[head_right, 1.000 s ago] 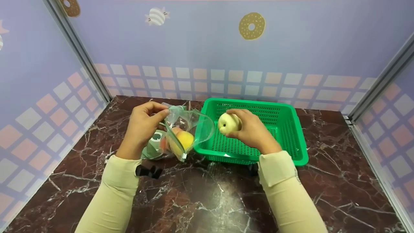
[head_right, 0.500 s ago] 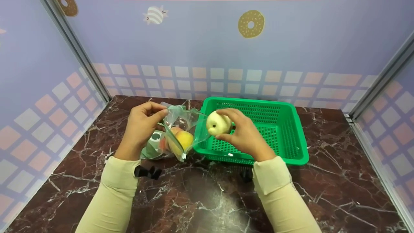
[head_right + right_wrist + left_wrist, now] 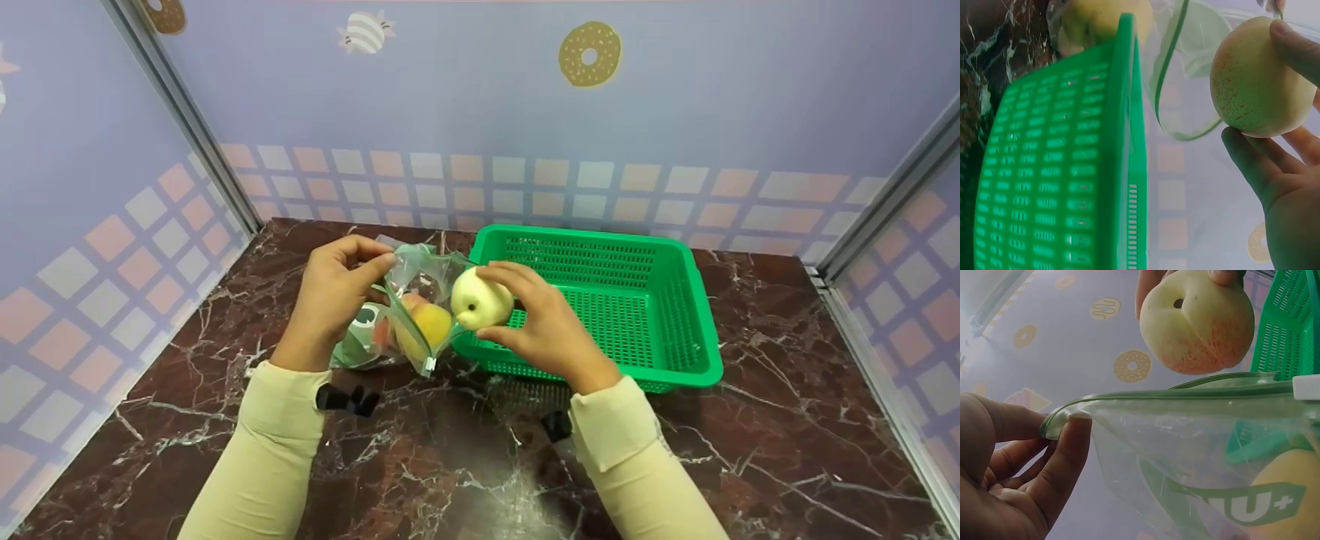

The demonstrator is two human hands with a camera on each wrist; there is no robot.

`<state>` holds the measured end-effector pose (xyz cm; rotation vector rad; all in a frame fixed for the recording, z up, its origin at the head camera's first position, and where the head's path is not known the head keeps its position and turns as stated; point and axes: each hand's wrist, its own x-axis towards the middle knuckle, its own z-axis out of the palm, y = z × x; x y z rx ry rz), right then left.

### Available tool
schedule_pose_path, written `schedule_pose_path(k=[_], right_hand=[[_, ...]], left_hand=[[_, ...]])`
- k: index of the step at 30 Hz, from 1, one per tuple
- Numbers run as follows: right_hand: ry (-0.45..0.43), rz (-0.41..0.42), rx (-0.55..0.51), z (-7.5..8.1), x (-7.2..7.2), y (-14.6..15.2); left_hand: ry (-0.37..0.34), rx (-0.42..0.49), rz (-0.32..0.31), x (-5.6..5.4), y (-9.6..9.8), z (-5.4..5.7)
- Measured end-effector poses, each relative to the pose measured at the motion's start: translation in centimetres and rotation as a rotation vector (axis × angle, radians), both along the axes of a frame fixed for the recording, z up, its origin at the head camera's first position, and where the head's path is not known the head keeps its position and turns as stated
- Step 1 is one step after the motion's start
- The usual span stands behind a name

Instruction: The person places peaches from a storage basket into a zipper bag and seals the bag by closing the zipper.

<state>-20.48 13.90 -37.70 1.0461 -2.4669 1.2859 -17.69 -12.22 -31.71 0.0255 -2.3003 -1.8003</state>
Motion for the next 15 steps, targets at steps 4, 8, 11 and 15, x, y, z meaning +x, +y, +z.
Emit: schedule_pose_path(k=[4,8,11,15], right_hand=[[0.008,0.015,-0.002,-0.3,0.0,-0.7],[0.006,0.027,0.003,-0.3,0.1,-1.3],[-0.003,0.037,0.010,-0.2,0.1,-1.7],[-0.010,0.047,0.030,-0.2,0.0,-2.3]], left_hand=[[0.008,0.002,-0.006,0.0,0.1,0.0],[-0.001,0.005,-0.005,0.1,0.3,-0.1],[-0.008,0.003,-0.006,0.1,0.4,-0.2],[-0.006,-0.004,-0.009,0.0,0.4,-0.2]])
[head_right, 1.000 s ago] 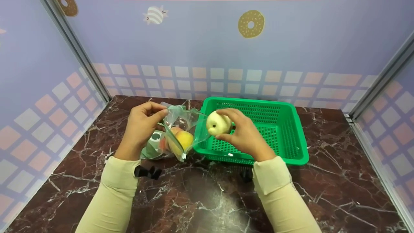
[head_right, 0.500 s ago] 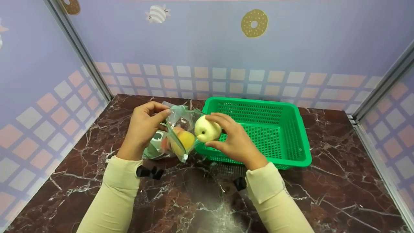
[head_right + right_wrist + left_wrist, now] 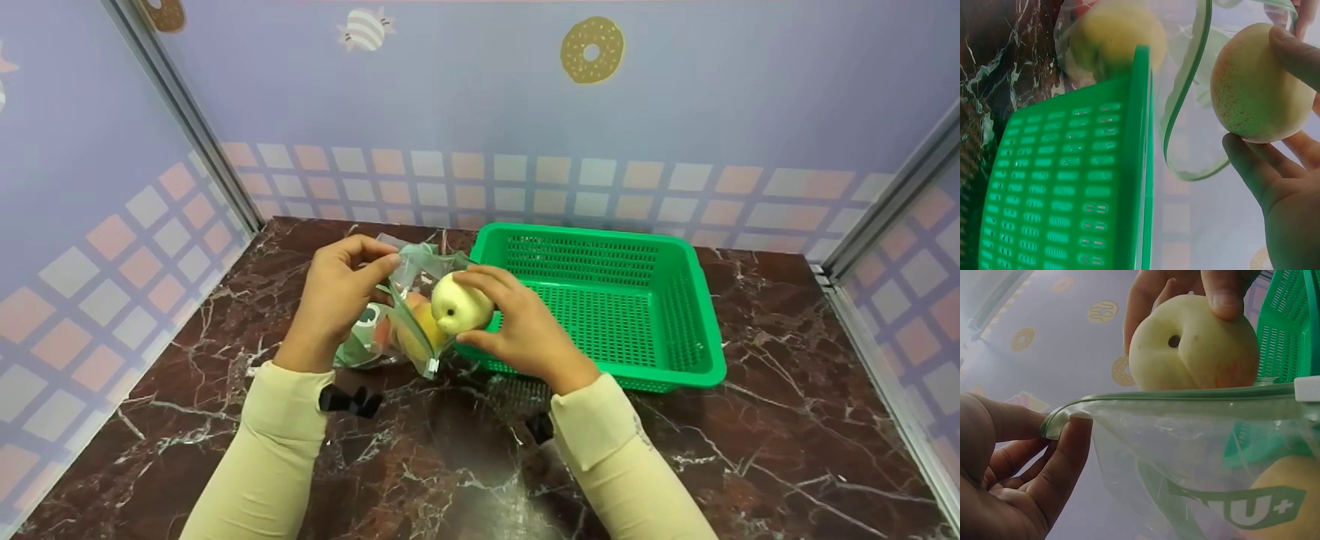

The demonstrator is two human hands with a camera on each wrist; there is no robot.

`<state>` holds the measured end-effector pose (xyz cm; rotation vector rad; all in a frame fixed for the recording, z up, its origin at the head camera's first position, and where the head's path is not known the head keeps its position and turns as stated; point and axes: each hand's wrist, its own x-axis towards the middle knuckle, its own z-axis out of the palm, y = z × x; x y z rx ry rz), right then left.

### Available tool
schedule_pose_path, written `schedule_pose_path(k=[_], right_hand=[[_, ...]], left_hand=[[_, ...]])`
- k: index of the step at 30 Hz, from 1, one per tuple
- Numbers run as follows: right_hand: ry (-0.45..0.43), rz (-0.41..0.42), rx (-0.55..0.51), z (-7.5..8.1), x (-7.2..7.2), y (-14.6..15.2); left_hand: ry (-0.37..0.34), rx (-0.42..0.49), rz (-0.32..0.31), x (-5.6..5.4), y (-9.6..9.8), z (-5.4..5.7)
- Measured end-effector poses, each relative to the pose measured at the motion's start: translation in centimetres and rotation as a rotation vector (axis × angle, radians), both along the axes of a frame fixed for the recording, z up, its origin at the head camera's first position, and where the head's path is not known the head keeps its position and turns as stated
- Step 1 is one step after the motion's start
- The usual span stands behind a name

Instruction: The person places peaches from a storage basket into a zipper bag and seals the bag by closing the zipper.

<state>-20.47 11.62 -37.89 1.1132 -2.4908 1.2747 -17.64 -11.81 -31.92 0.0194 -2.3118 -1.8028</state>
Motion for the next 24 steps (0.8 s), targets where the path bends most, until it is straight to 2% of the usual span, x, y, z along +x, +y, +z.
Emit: schedule_pose_path(k=[10,17,24], right_hand=[[-0.006,-0.001,0.020,0.1,0.2,-1.4],[0.042,-0.041,-0.055,0.4,0.4,-1.5],[0.078,-0.058,-0.064,-0.1,0.5,-0.7]], left_hand=[[0.016,-0.007,-0.001,0.2,0.1,0.2],[0.027,-0.023,-0.001,0.1,0.1,0.3],[0.022,-0.027,0.013,0.2,0.0,0.3]])
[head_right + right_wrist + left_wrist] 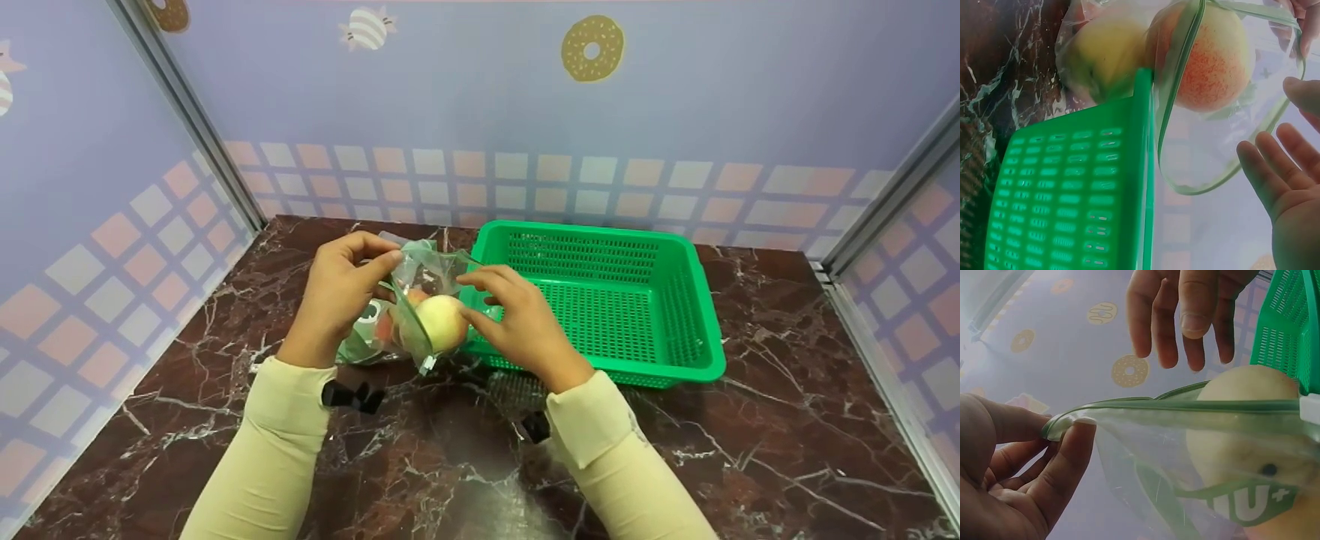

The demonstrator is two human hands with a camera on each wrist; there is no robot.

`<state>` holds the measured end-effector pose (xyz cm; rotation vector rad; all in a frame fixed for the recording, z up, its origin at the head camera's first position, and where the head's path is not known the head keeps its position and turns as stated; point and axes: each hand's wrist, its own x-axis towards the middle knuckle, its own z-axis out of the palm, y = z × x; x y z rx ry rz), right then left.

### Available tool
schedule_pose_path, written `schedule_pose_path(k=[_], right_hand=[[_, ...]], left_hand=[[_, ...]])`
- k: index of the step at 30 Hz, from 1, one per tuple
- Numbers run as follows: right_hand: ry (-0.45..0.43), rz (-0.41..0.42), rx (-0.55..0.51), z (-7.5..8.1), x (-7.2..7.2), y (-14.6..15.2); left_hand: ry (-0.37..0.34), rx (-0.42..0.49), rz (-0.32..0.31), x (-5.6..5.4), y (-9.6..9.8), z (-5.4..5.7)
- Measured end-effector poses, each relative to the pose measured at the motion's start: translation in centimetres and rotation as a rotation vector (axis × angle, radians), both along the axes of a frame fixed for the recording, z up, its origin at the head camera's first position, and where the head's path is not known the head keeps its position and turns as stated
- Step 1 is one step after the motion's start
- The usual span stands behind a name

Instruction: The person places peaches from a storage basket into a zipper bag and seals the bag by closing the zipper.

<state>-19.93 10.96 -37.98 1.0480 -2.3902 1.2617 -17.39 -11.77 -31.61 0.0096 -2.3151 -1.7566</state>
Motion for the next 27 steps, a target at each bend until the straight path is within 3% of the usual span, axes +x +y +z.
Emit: schedule_pose_path(k=[7,18,27], right_hand=[[0.043,0.011,-0.037,-0.5,0.5,0.2],[0.271,0.000,0.000,-1.7,1.6,-0.1],[0.408,0.053,0.048,-2.5,2.7,-0.9]], left_hand=[[0.000,0.002,0.009,0.0,0.0,-0.2],[0.001,-0.008,0.028,0.0,0.1,0.0],[0.007,-0.005,0.004,0.0,0.1,0.0]])
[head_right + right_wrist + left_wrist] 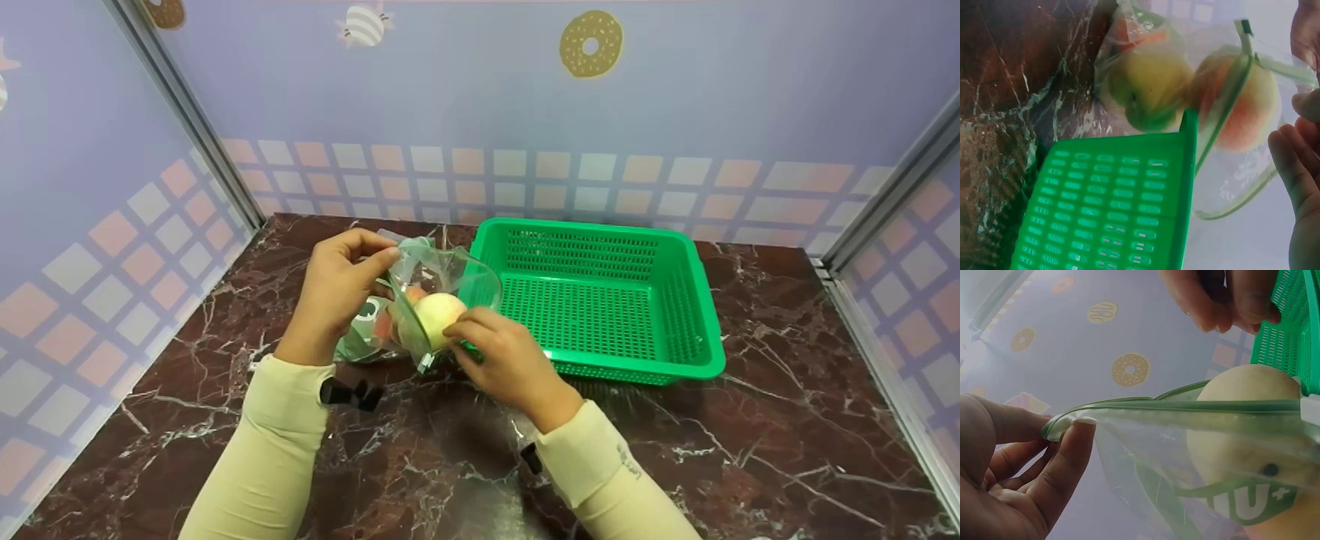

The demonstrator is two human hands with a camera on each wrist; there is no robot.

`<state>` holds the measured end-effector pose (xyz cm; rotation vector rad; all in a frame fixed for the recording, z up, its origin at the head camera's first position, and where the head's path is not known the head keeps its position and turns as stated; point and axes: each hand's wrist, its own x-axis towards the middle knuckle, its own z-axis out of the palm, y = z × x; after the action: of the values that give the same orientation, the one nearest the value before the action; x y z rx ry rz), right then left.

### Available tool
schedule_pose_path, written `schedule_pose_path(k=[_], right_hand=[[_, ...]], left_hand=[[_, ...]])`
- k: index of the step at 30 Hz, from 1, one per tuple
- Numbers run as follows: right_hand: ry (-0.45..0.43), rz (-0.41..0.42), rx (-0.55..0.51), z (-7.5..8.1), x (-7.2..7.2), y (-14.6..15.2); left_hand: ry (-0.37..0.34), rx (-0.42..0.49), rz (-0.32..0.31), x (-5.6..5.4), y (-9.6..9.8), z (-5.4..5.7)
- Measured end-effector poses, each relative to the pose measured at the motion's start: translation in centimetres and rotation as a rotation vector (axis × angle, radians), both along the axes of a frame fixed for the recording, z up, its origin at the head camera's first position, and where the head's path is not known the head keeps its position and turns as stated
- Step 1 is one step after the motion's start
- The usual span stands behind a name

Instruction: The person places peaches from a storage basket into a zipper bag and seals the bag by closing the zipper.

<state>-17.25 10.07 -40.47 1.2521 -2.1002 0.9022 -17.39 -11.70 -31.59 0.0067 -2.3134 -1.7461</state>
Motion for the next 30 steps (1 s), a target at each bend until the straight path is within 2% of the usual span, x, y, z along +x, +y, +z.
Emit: schedule_pose_path(k=[16,30], right_hand=[[0.249,0.088,0.111,-1.5,1.0,-2.5],[0.375,0.014,0.193,-2.1,0.7,-3.4]], left_hand=[[-0.011,0.028,0.002,-0.1,0.0,0.0],[0.006,0.013,-0.005,-0.1,-0.2,0.1]])
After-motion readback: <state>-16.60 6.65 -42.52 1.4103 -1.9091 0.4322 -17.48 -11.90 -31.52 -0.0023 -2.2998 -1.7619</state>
